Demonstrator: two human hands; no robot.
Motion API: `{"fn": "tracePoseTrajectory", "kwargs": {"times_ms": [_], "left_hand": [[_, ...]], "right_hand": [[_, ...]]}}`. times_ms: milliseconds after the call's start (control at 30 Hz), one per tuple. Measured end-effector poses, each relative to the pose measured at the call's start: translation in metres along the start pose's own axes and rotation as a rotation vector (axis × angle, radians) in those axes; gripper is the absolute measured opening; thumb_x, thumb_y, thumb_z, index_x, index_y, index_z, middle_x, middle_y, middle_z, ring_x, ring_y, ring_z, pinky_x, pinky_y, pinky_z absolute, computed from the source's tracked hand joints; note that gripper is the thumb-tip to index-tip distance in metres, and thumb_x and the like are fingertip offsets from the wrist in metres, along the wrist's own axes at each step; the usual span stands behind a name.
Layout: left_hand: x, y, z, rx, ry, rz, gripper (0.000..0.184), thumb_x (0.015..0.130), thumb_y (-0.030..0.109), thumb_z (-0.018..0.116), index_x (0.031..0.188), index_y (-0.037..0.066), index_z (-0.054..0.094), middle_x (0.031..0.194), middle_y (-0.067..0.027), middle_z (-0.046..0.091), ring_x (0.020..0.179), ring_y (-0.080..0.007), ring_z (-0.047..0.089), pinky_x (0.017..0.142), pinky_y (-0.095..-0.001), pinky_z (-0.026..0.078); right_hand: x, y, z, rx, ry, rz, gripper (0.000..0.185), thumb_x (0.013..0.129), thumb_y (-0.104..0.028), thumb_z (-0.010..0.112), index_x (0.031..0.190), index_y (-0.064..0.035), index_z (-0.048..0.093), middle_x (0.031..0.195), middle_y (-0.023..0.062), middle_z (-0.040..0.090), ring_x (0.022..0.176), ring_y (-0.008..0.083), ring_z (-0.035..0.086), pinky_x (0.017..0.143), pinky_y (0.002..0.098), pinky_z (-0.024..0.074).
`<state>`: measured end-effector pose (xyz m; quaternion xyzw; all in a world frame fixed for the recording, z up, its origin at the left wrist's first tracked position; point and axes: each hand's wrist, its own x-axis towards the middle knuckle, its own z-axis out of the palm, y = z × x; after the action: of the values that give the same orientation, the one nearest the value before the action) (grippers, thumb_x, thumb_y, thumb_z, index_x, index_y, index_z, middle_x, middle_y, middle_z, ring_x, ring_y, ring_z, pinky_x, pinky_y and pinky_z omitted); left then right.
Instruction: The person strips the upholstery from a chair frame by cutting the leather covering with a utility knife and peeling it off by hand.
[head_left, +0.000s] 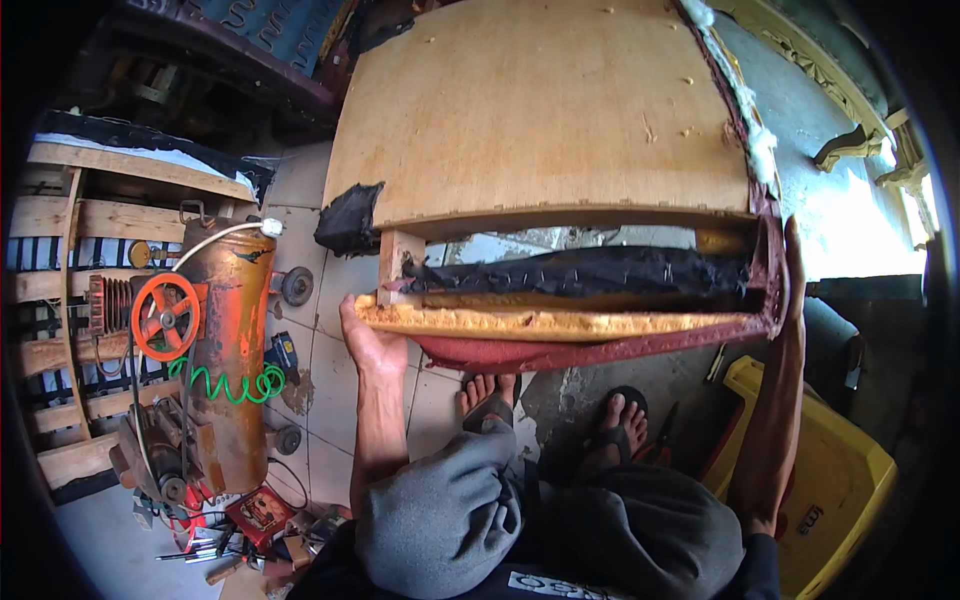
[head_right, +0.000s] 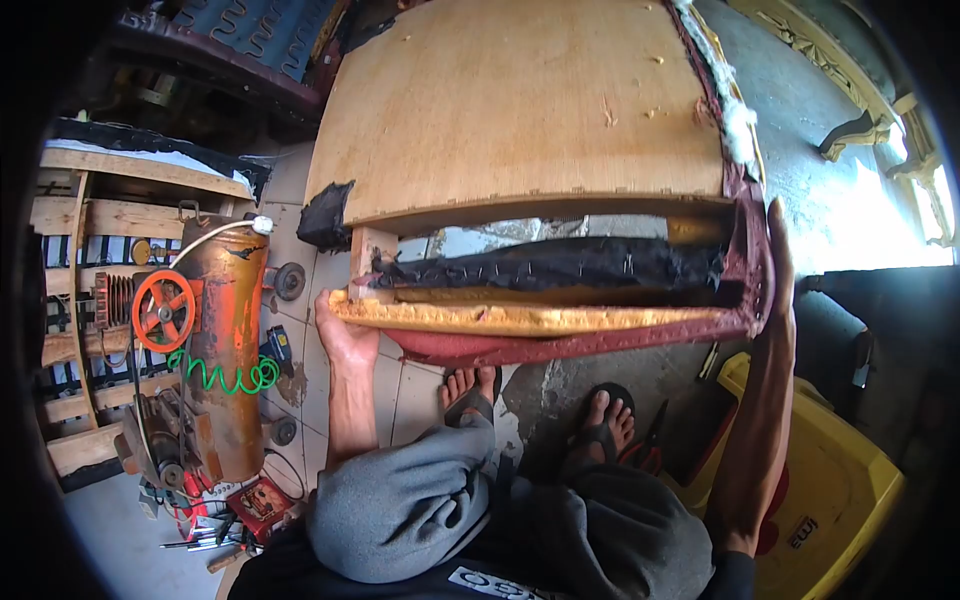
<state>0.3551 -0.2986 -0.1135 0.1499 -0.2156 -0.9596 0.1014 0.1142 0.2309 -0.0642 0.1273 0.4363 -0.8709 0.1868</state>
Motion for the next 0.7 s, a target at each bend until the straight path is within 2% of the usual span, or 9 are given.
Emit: {"fn": "tracePoseTrajectory", "kwargs": {"times_ms": [33, 267, 333, 433, 467, 500, 600, 667, 700], "left_hand": [[0.008, 0.0, 0.001, -0.013, 0.008, 0.03, 0.039, 0.094, 0.024, 0.078, 0.128, 0.007, 0.069, 0.118, -0.013, 0.076, 0.098, -0.0318, 0.071, 0.087, -0.0436, 0.057], [0.031, -0.03, -0.017, 0.297, 0.692, 0.202, 0.052, 0.102, 0.047, 0.051, 0.123, 0.002, 0.063, 0.118, -0.0137, 0.071, 0.107, -0.0279, 0.066, 0.1, -0.0432, 0.051], [0.022, -0.022, 0.001, 0.314, 0.716, 0.105, 0.058, 0.104, 0.053, 0.047, 0.12, 0.0, 0.063, 0.117, -0.0132, 0.07, 0.108, -0.0263, 0.066, 0.1, -0.0427, 0.051], [0.003, -0.024, 0.017, 0.391, 0.701, 0.108, 0.055, 0.107, 0.05, 0.043, 0.126, 0.001, 0.06, 0.121, -0.0133, 0.068, 0.113, -0.0254, 0.063, 0.105, -0.0408, 0.047], [0.009, -0.025, 0.024, 0.417, 0.67, 0.138, 0.054, 0.109, 0.048, 0.041, 0.129, 0.001, 0.058, 0.123, -0.0133, 0.067, 0.116, -0.025, 0.062, 0.107, -0.0399, 0.045], [0.013, -0.025, 0.027, 0.441, 0.645, 0.173, 0.053, 0.11, 0.046, 0.039, 0.132, 0.002, 0.057, 0.125, -0.0134, 0.066, 0.118, -0.0245, 0.061, 0.109, -0.039, 0.043], [0.007, -0.03, 0.031, 0.482, 0.611, 0.251, 0.051, 0.114, 0.043, 0.035, 0.138, 0.002, 0.054, 0.129, -0.0134, 0.065, 0.123, -0.0236, 0.059, 0.113, -0.0371, 0.04], [0.007, -0.033, 0.029, 1.371, 0.669, 0.853, 0.036, 0.113, 0.026, 0.044, 0.133, 0.0, 0.058, 0.125, -0.0131, 0.067, 0.118, -0.0217, 0.062, 0.111, -0.0384, 0.043], [0.012, -0.033, 0.048, 1.358, 0.644, 0.859, 0.036, 0.113, 0.026, 0.044, 0.133, 0.0, 0.058, 0.125, -0.0131, 0.067, 0.118, -0.0217, 0.062, 0.111, -0.0384, 0.043]], "right_hand": [[-0.003, 0.002, 0.007, -0.018, -0.032, -0.043, 0.053, 0.109, -0.049, 0.058, 0.139, -0.0056, 0.064, 0.117, 0.0028, 0.074, 0.099, 0.0122, 0.07, 0.09, 0.0305, 0.0575], [0.011, 0.011, -0.007, -0.016, 0.067, -0.13, 0.05, 0.111, -0.042, 0.055, 0.141, -0.0021, 0.061, 0.128, 0.0054, 0.071, 0.113, 0.0141, 0.069, 0.103, 0.0293, 0.0524], [0.015, 0.027, -0.016, 0.038, 0.345, -0.184, 0.051, 0.11, -0.043, 0.056, 0.139, -0.0008, 0.062, 0.123, 0.0052, 0.072, 0.106, 0.0145, 0.07, 0.097, 0.0306, 0.0552], [-0.017, 0.011, -0.001, -0.289, 0.265, -0.085, 0.05, 0.111, -0.044, 0.056, 0.14, -0.0038, 0.064, 0.11, 0.0052, 0.073, 0.089, 0.0149, 0.071, 0.083, 0.0319, 0.0581], [-0.016, 0.022, -0.034, -0.246, 0.223, -0.126, 0.053, 0.111, -0.044, 0.055, 0.142, -0.0027, 0.062, 0.12, 0.0069, 0.071, 0.102, 0.0153, 0.07, 0.088, 0.0322, 0.0566], [-0.022, 0.046, -0.044, -0.557, 0.365, -0.44, 0.054, 0.111, -0.043, 0.055, 0.142, 0.0006, 0.061, 0.131, 0.0093, 0.067, 0.118, 0.0158, 0.065, 0.094, 0.0305, 0.0546], [-0.073, 0.063, -0.034, -0.577, 0.305, -0.388, 0.051, 0.111, -0.039, 0.054, 0.144, 0.0001, 0.059, 0.142, 0.0124, 0.062, 0.132, 0.0184, 0.058, 0.101, 0.0316, 0.0526], [-0.109, 0.082, -0.028, -0.476, 0.571, -0.322, 0.045, 0.111, -0.035, 0.055, 0.143, -0.003, 0.06, 0.135, 0.0124, 0.067, 0.121, 0.02, 0.065, 0.095, 0.0332, 0.0556], [-0.126, 0.087, -0.03, -0.49, 0.549, -0.223, 0.044, 0.111, -0.034, 0.056, 0.143, -0.0039, 0.061, 0.13, 0.0121, 0.069, 0.113, 0.0199, 0.068, 0.091, 0.0338, 0.0568]]}}
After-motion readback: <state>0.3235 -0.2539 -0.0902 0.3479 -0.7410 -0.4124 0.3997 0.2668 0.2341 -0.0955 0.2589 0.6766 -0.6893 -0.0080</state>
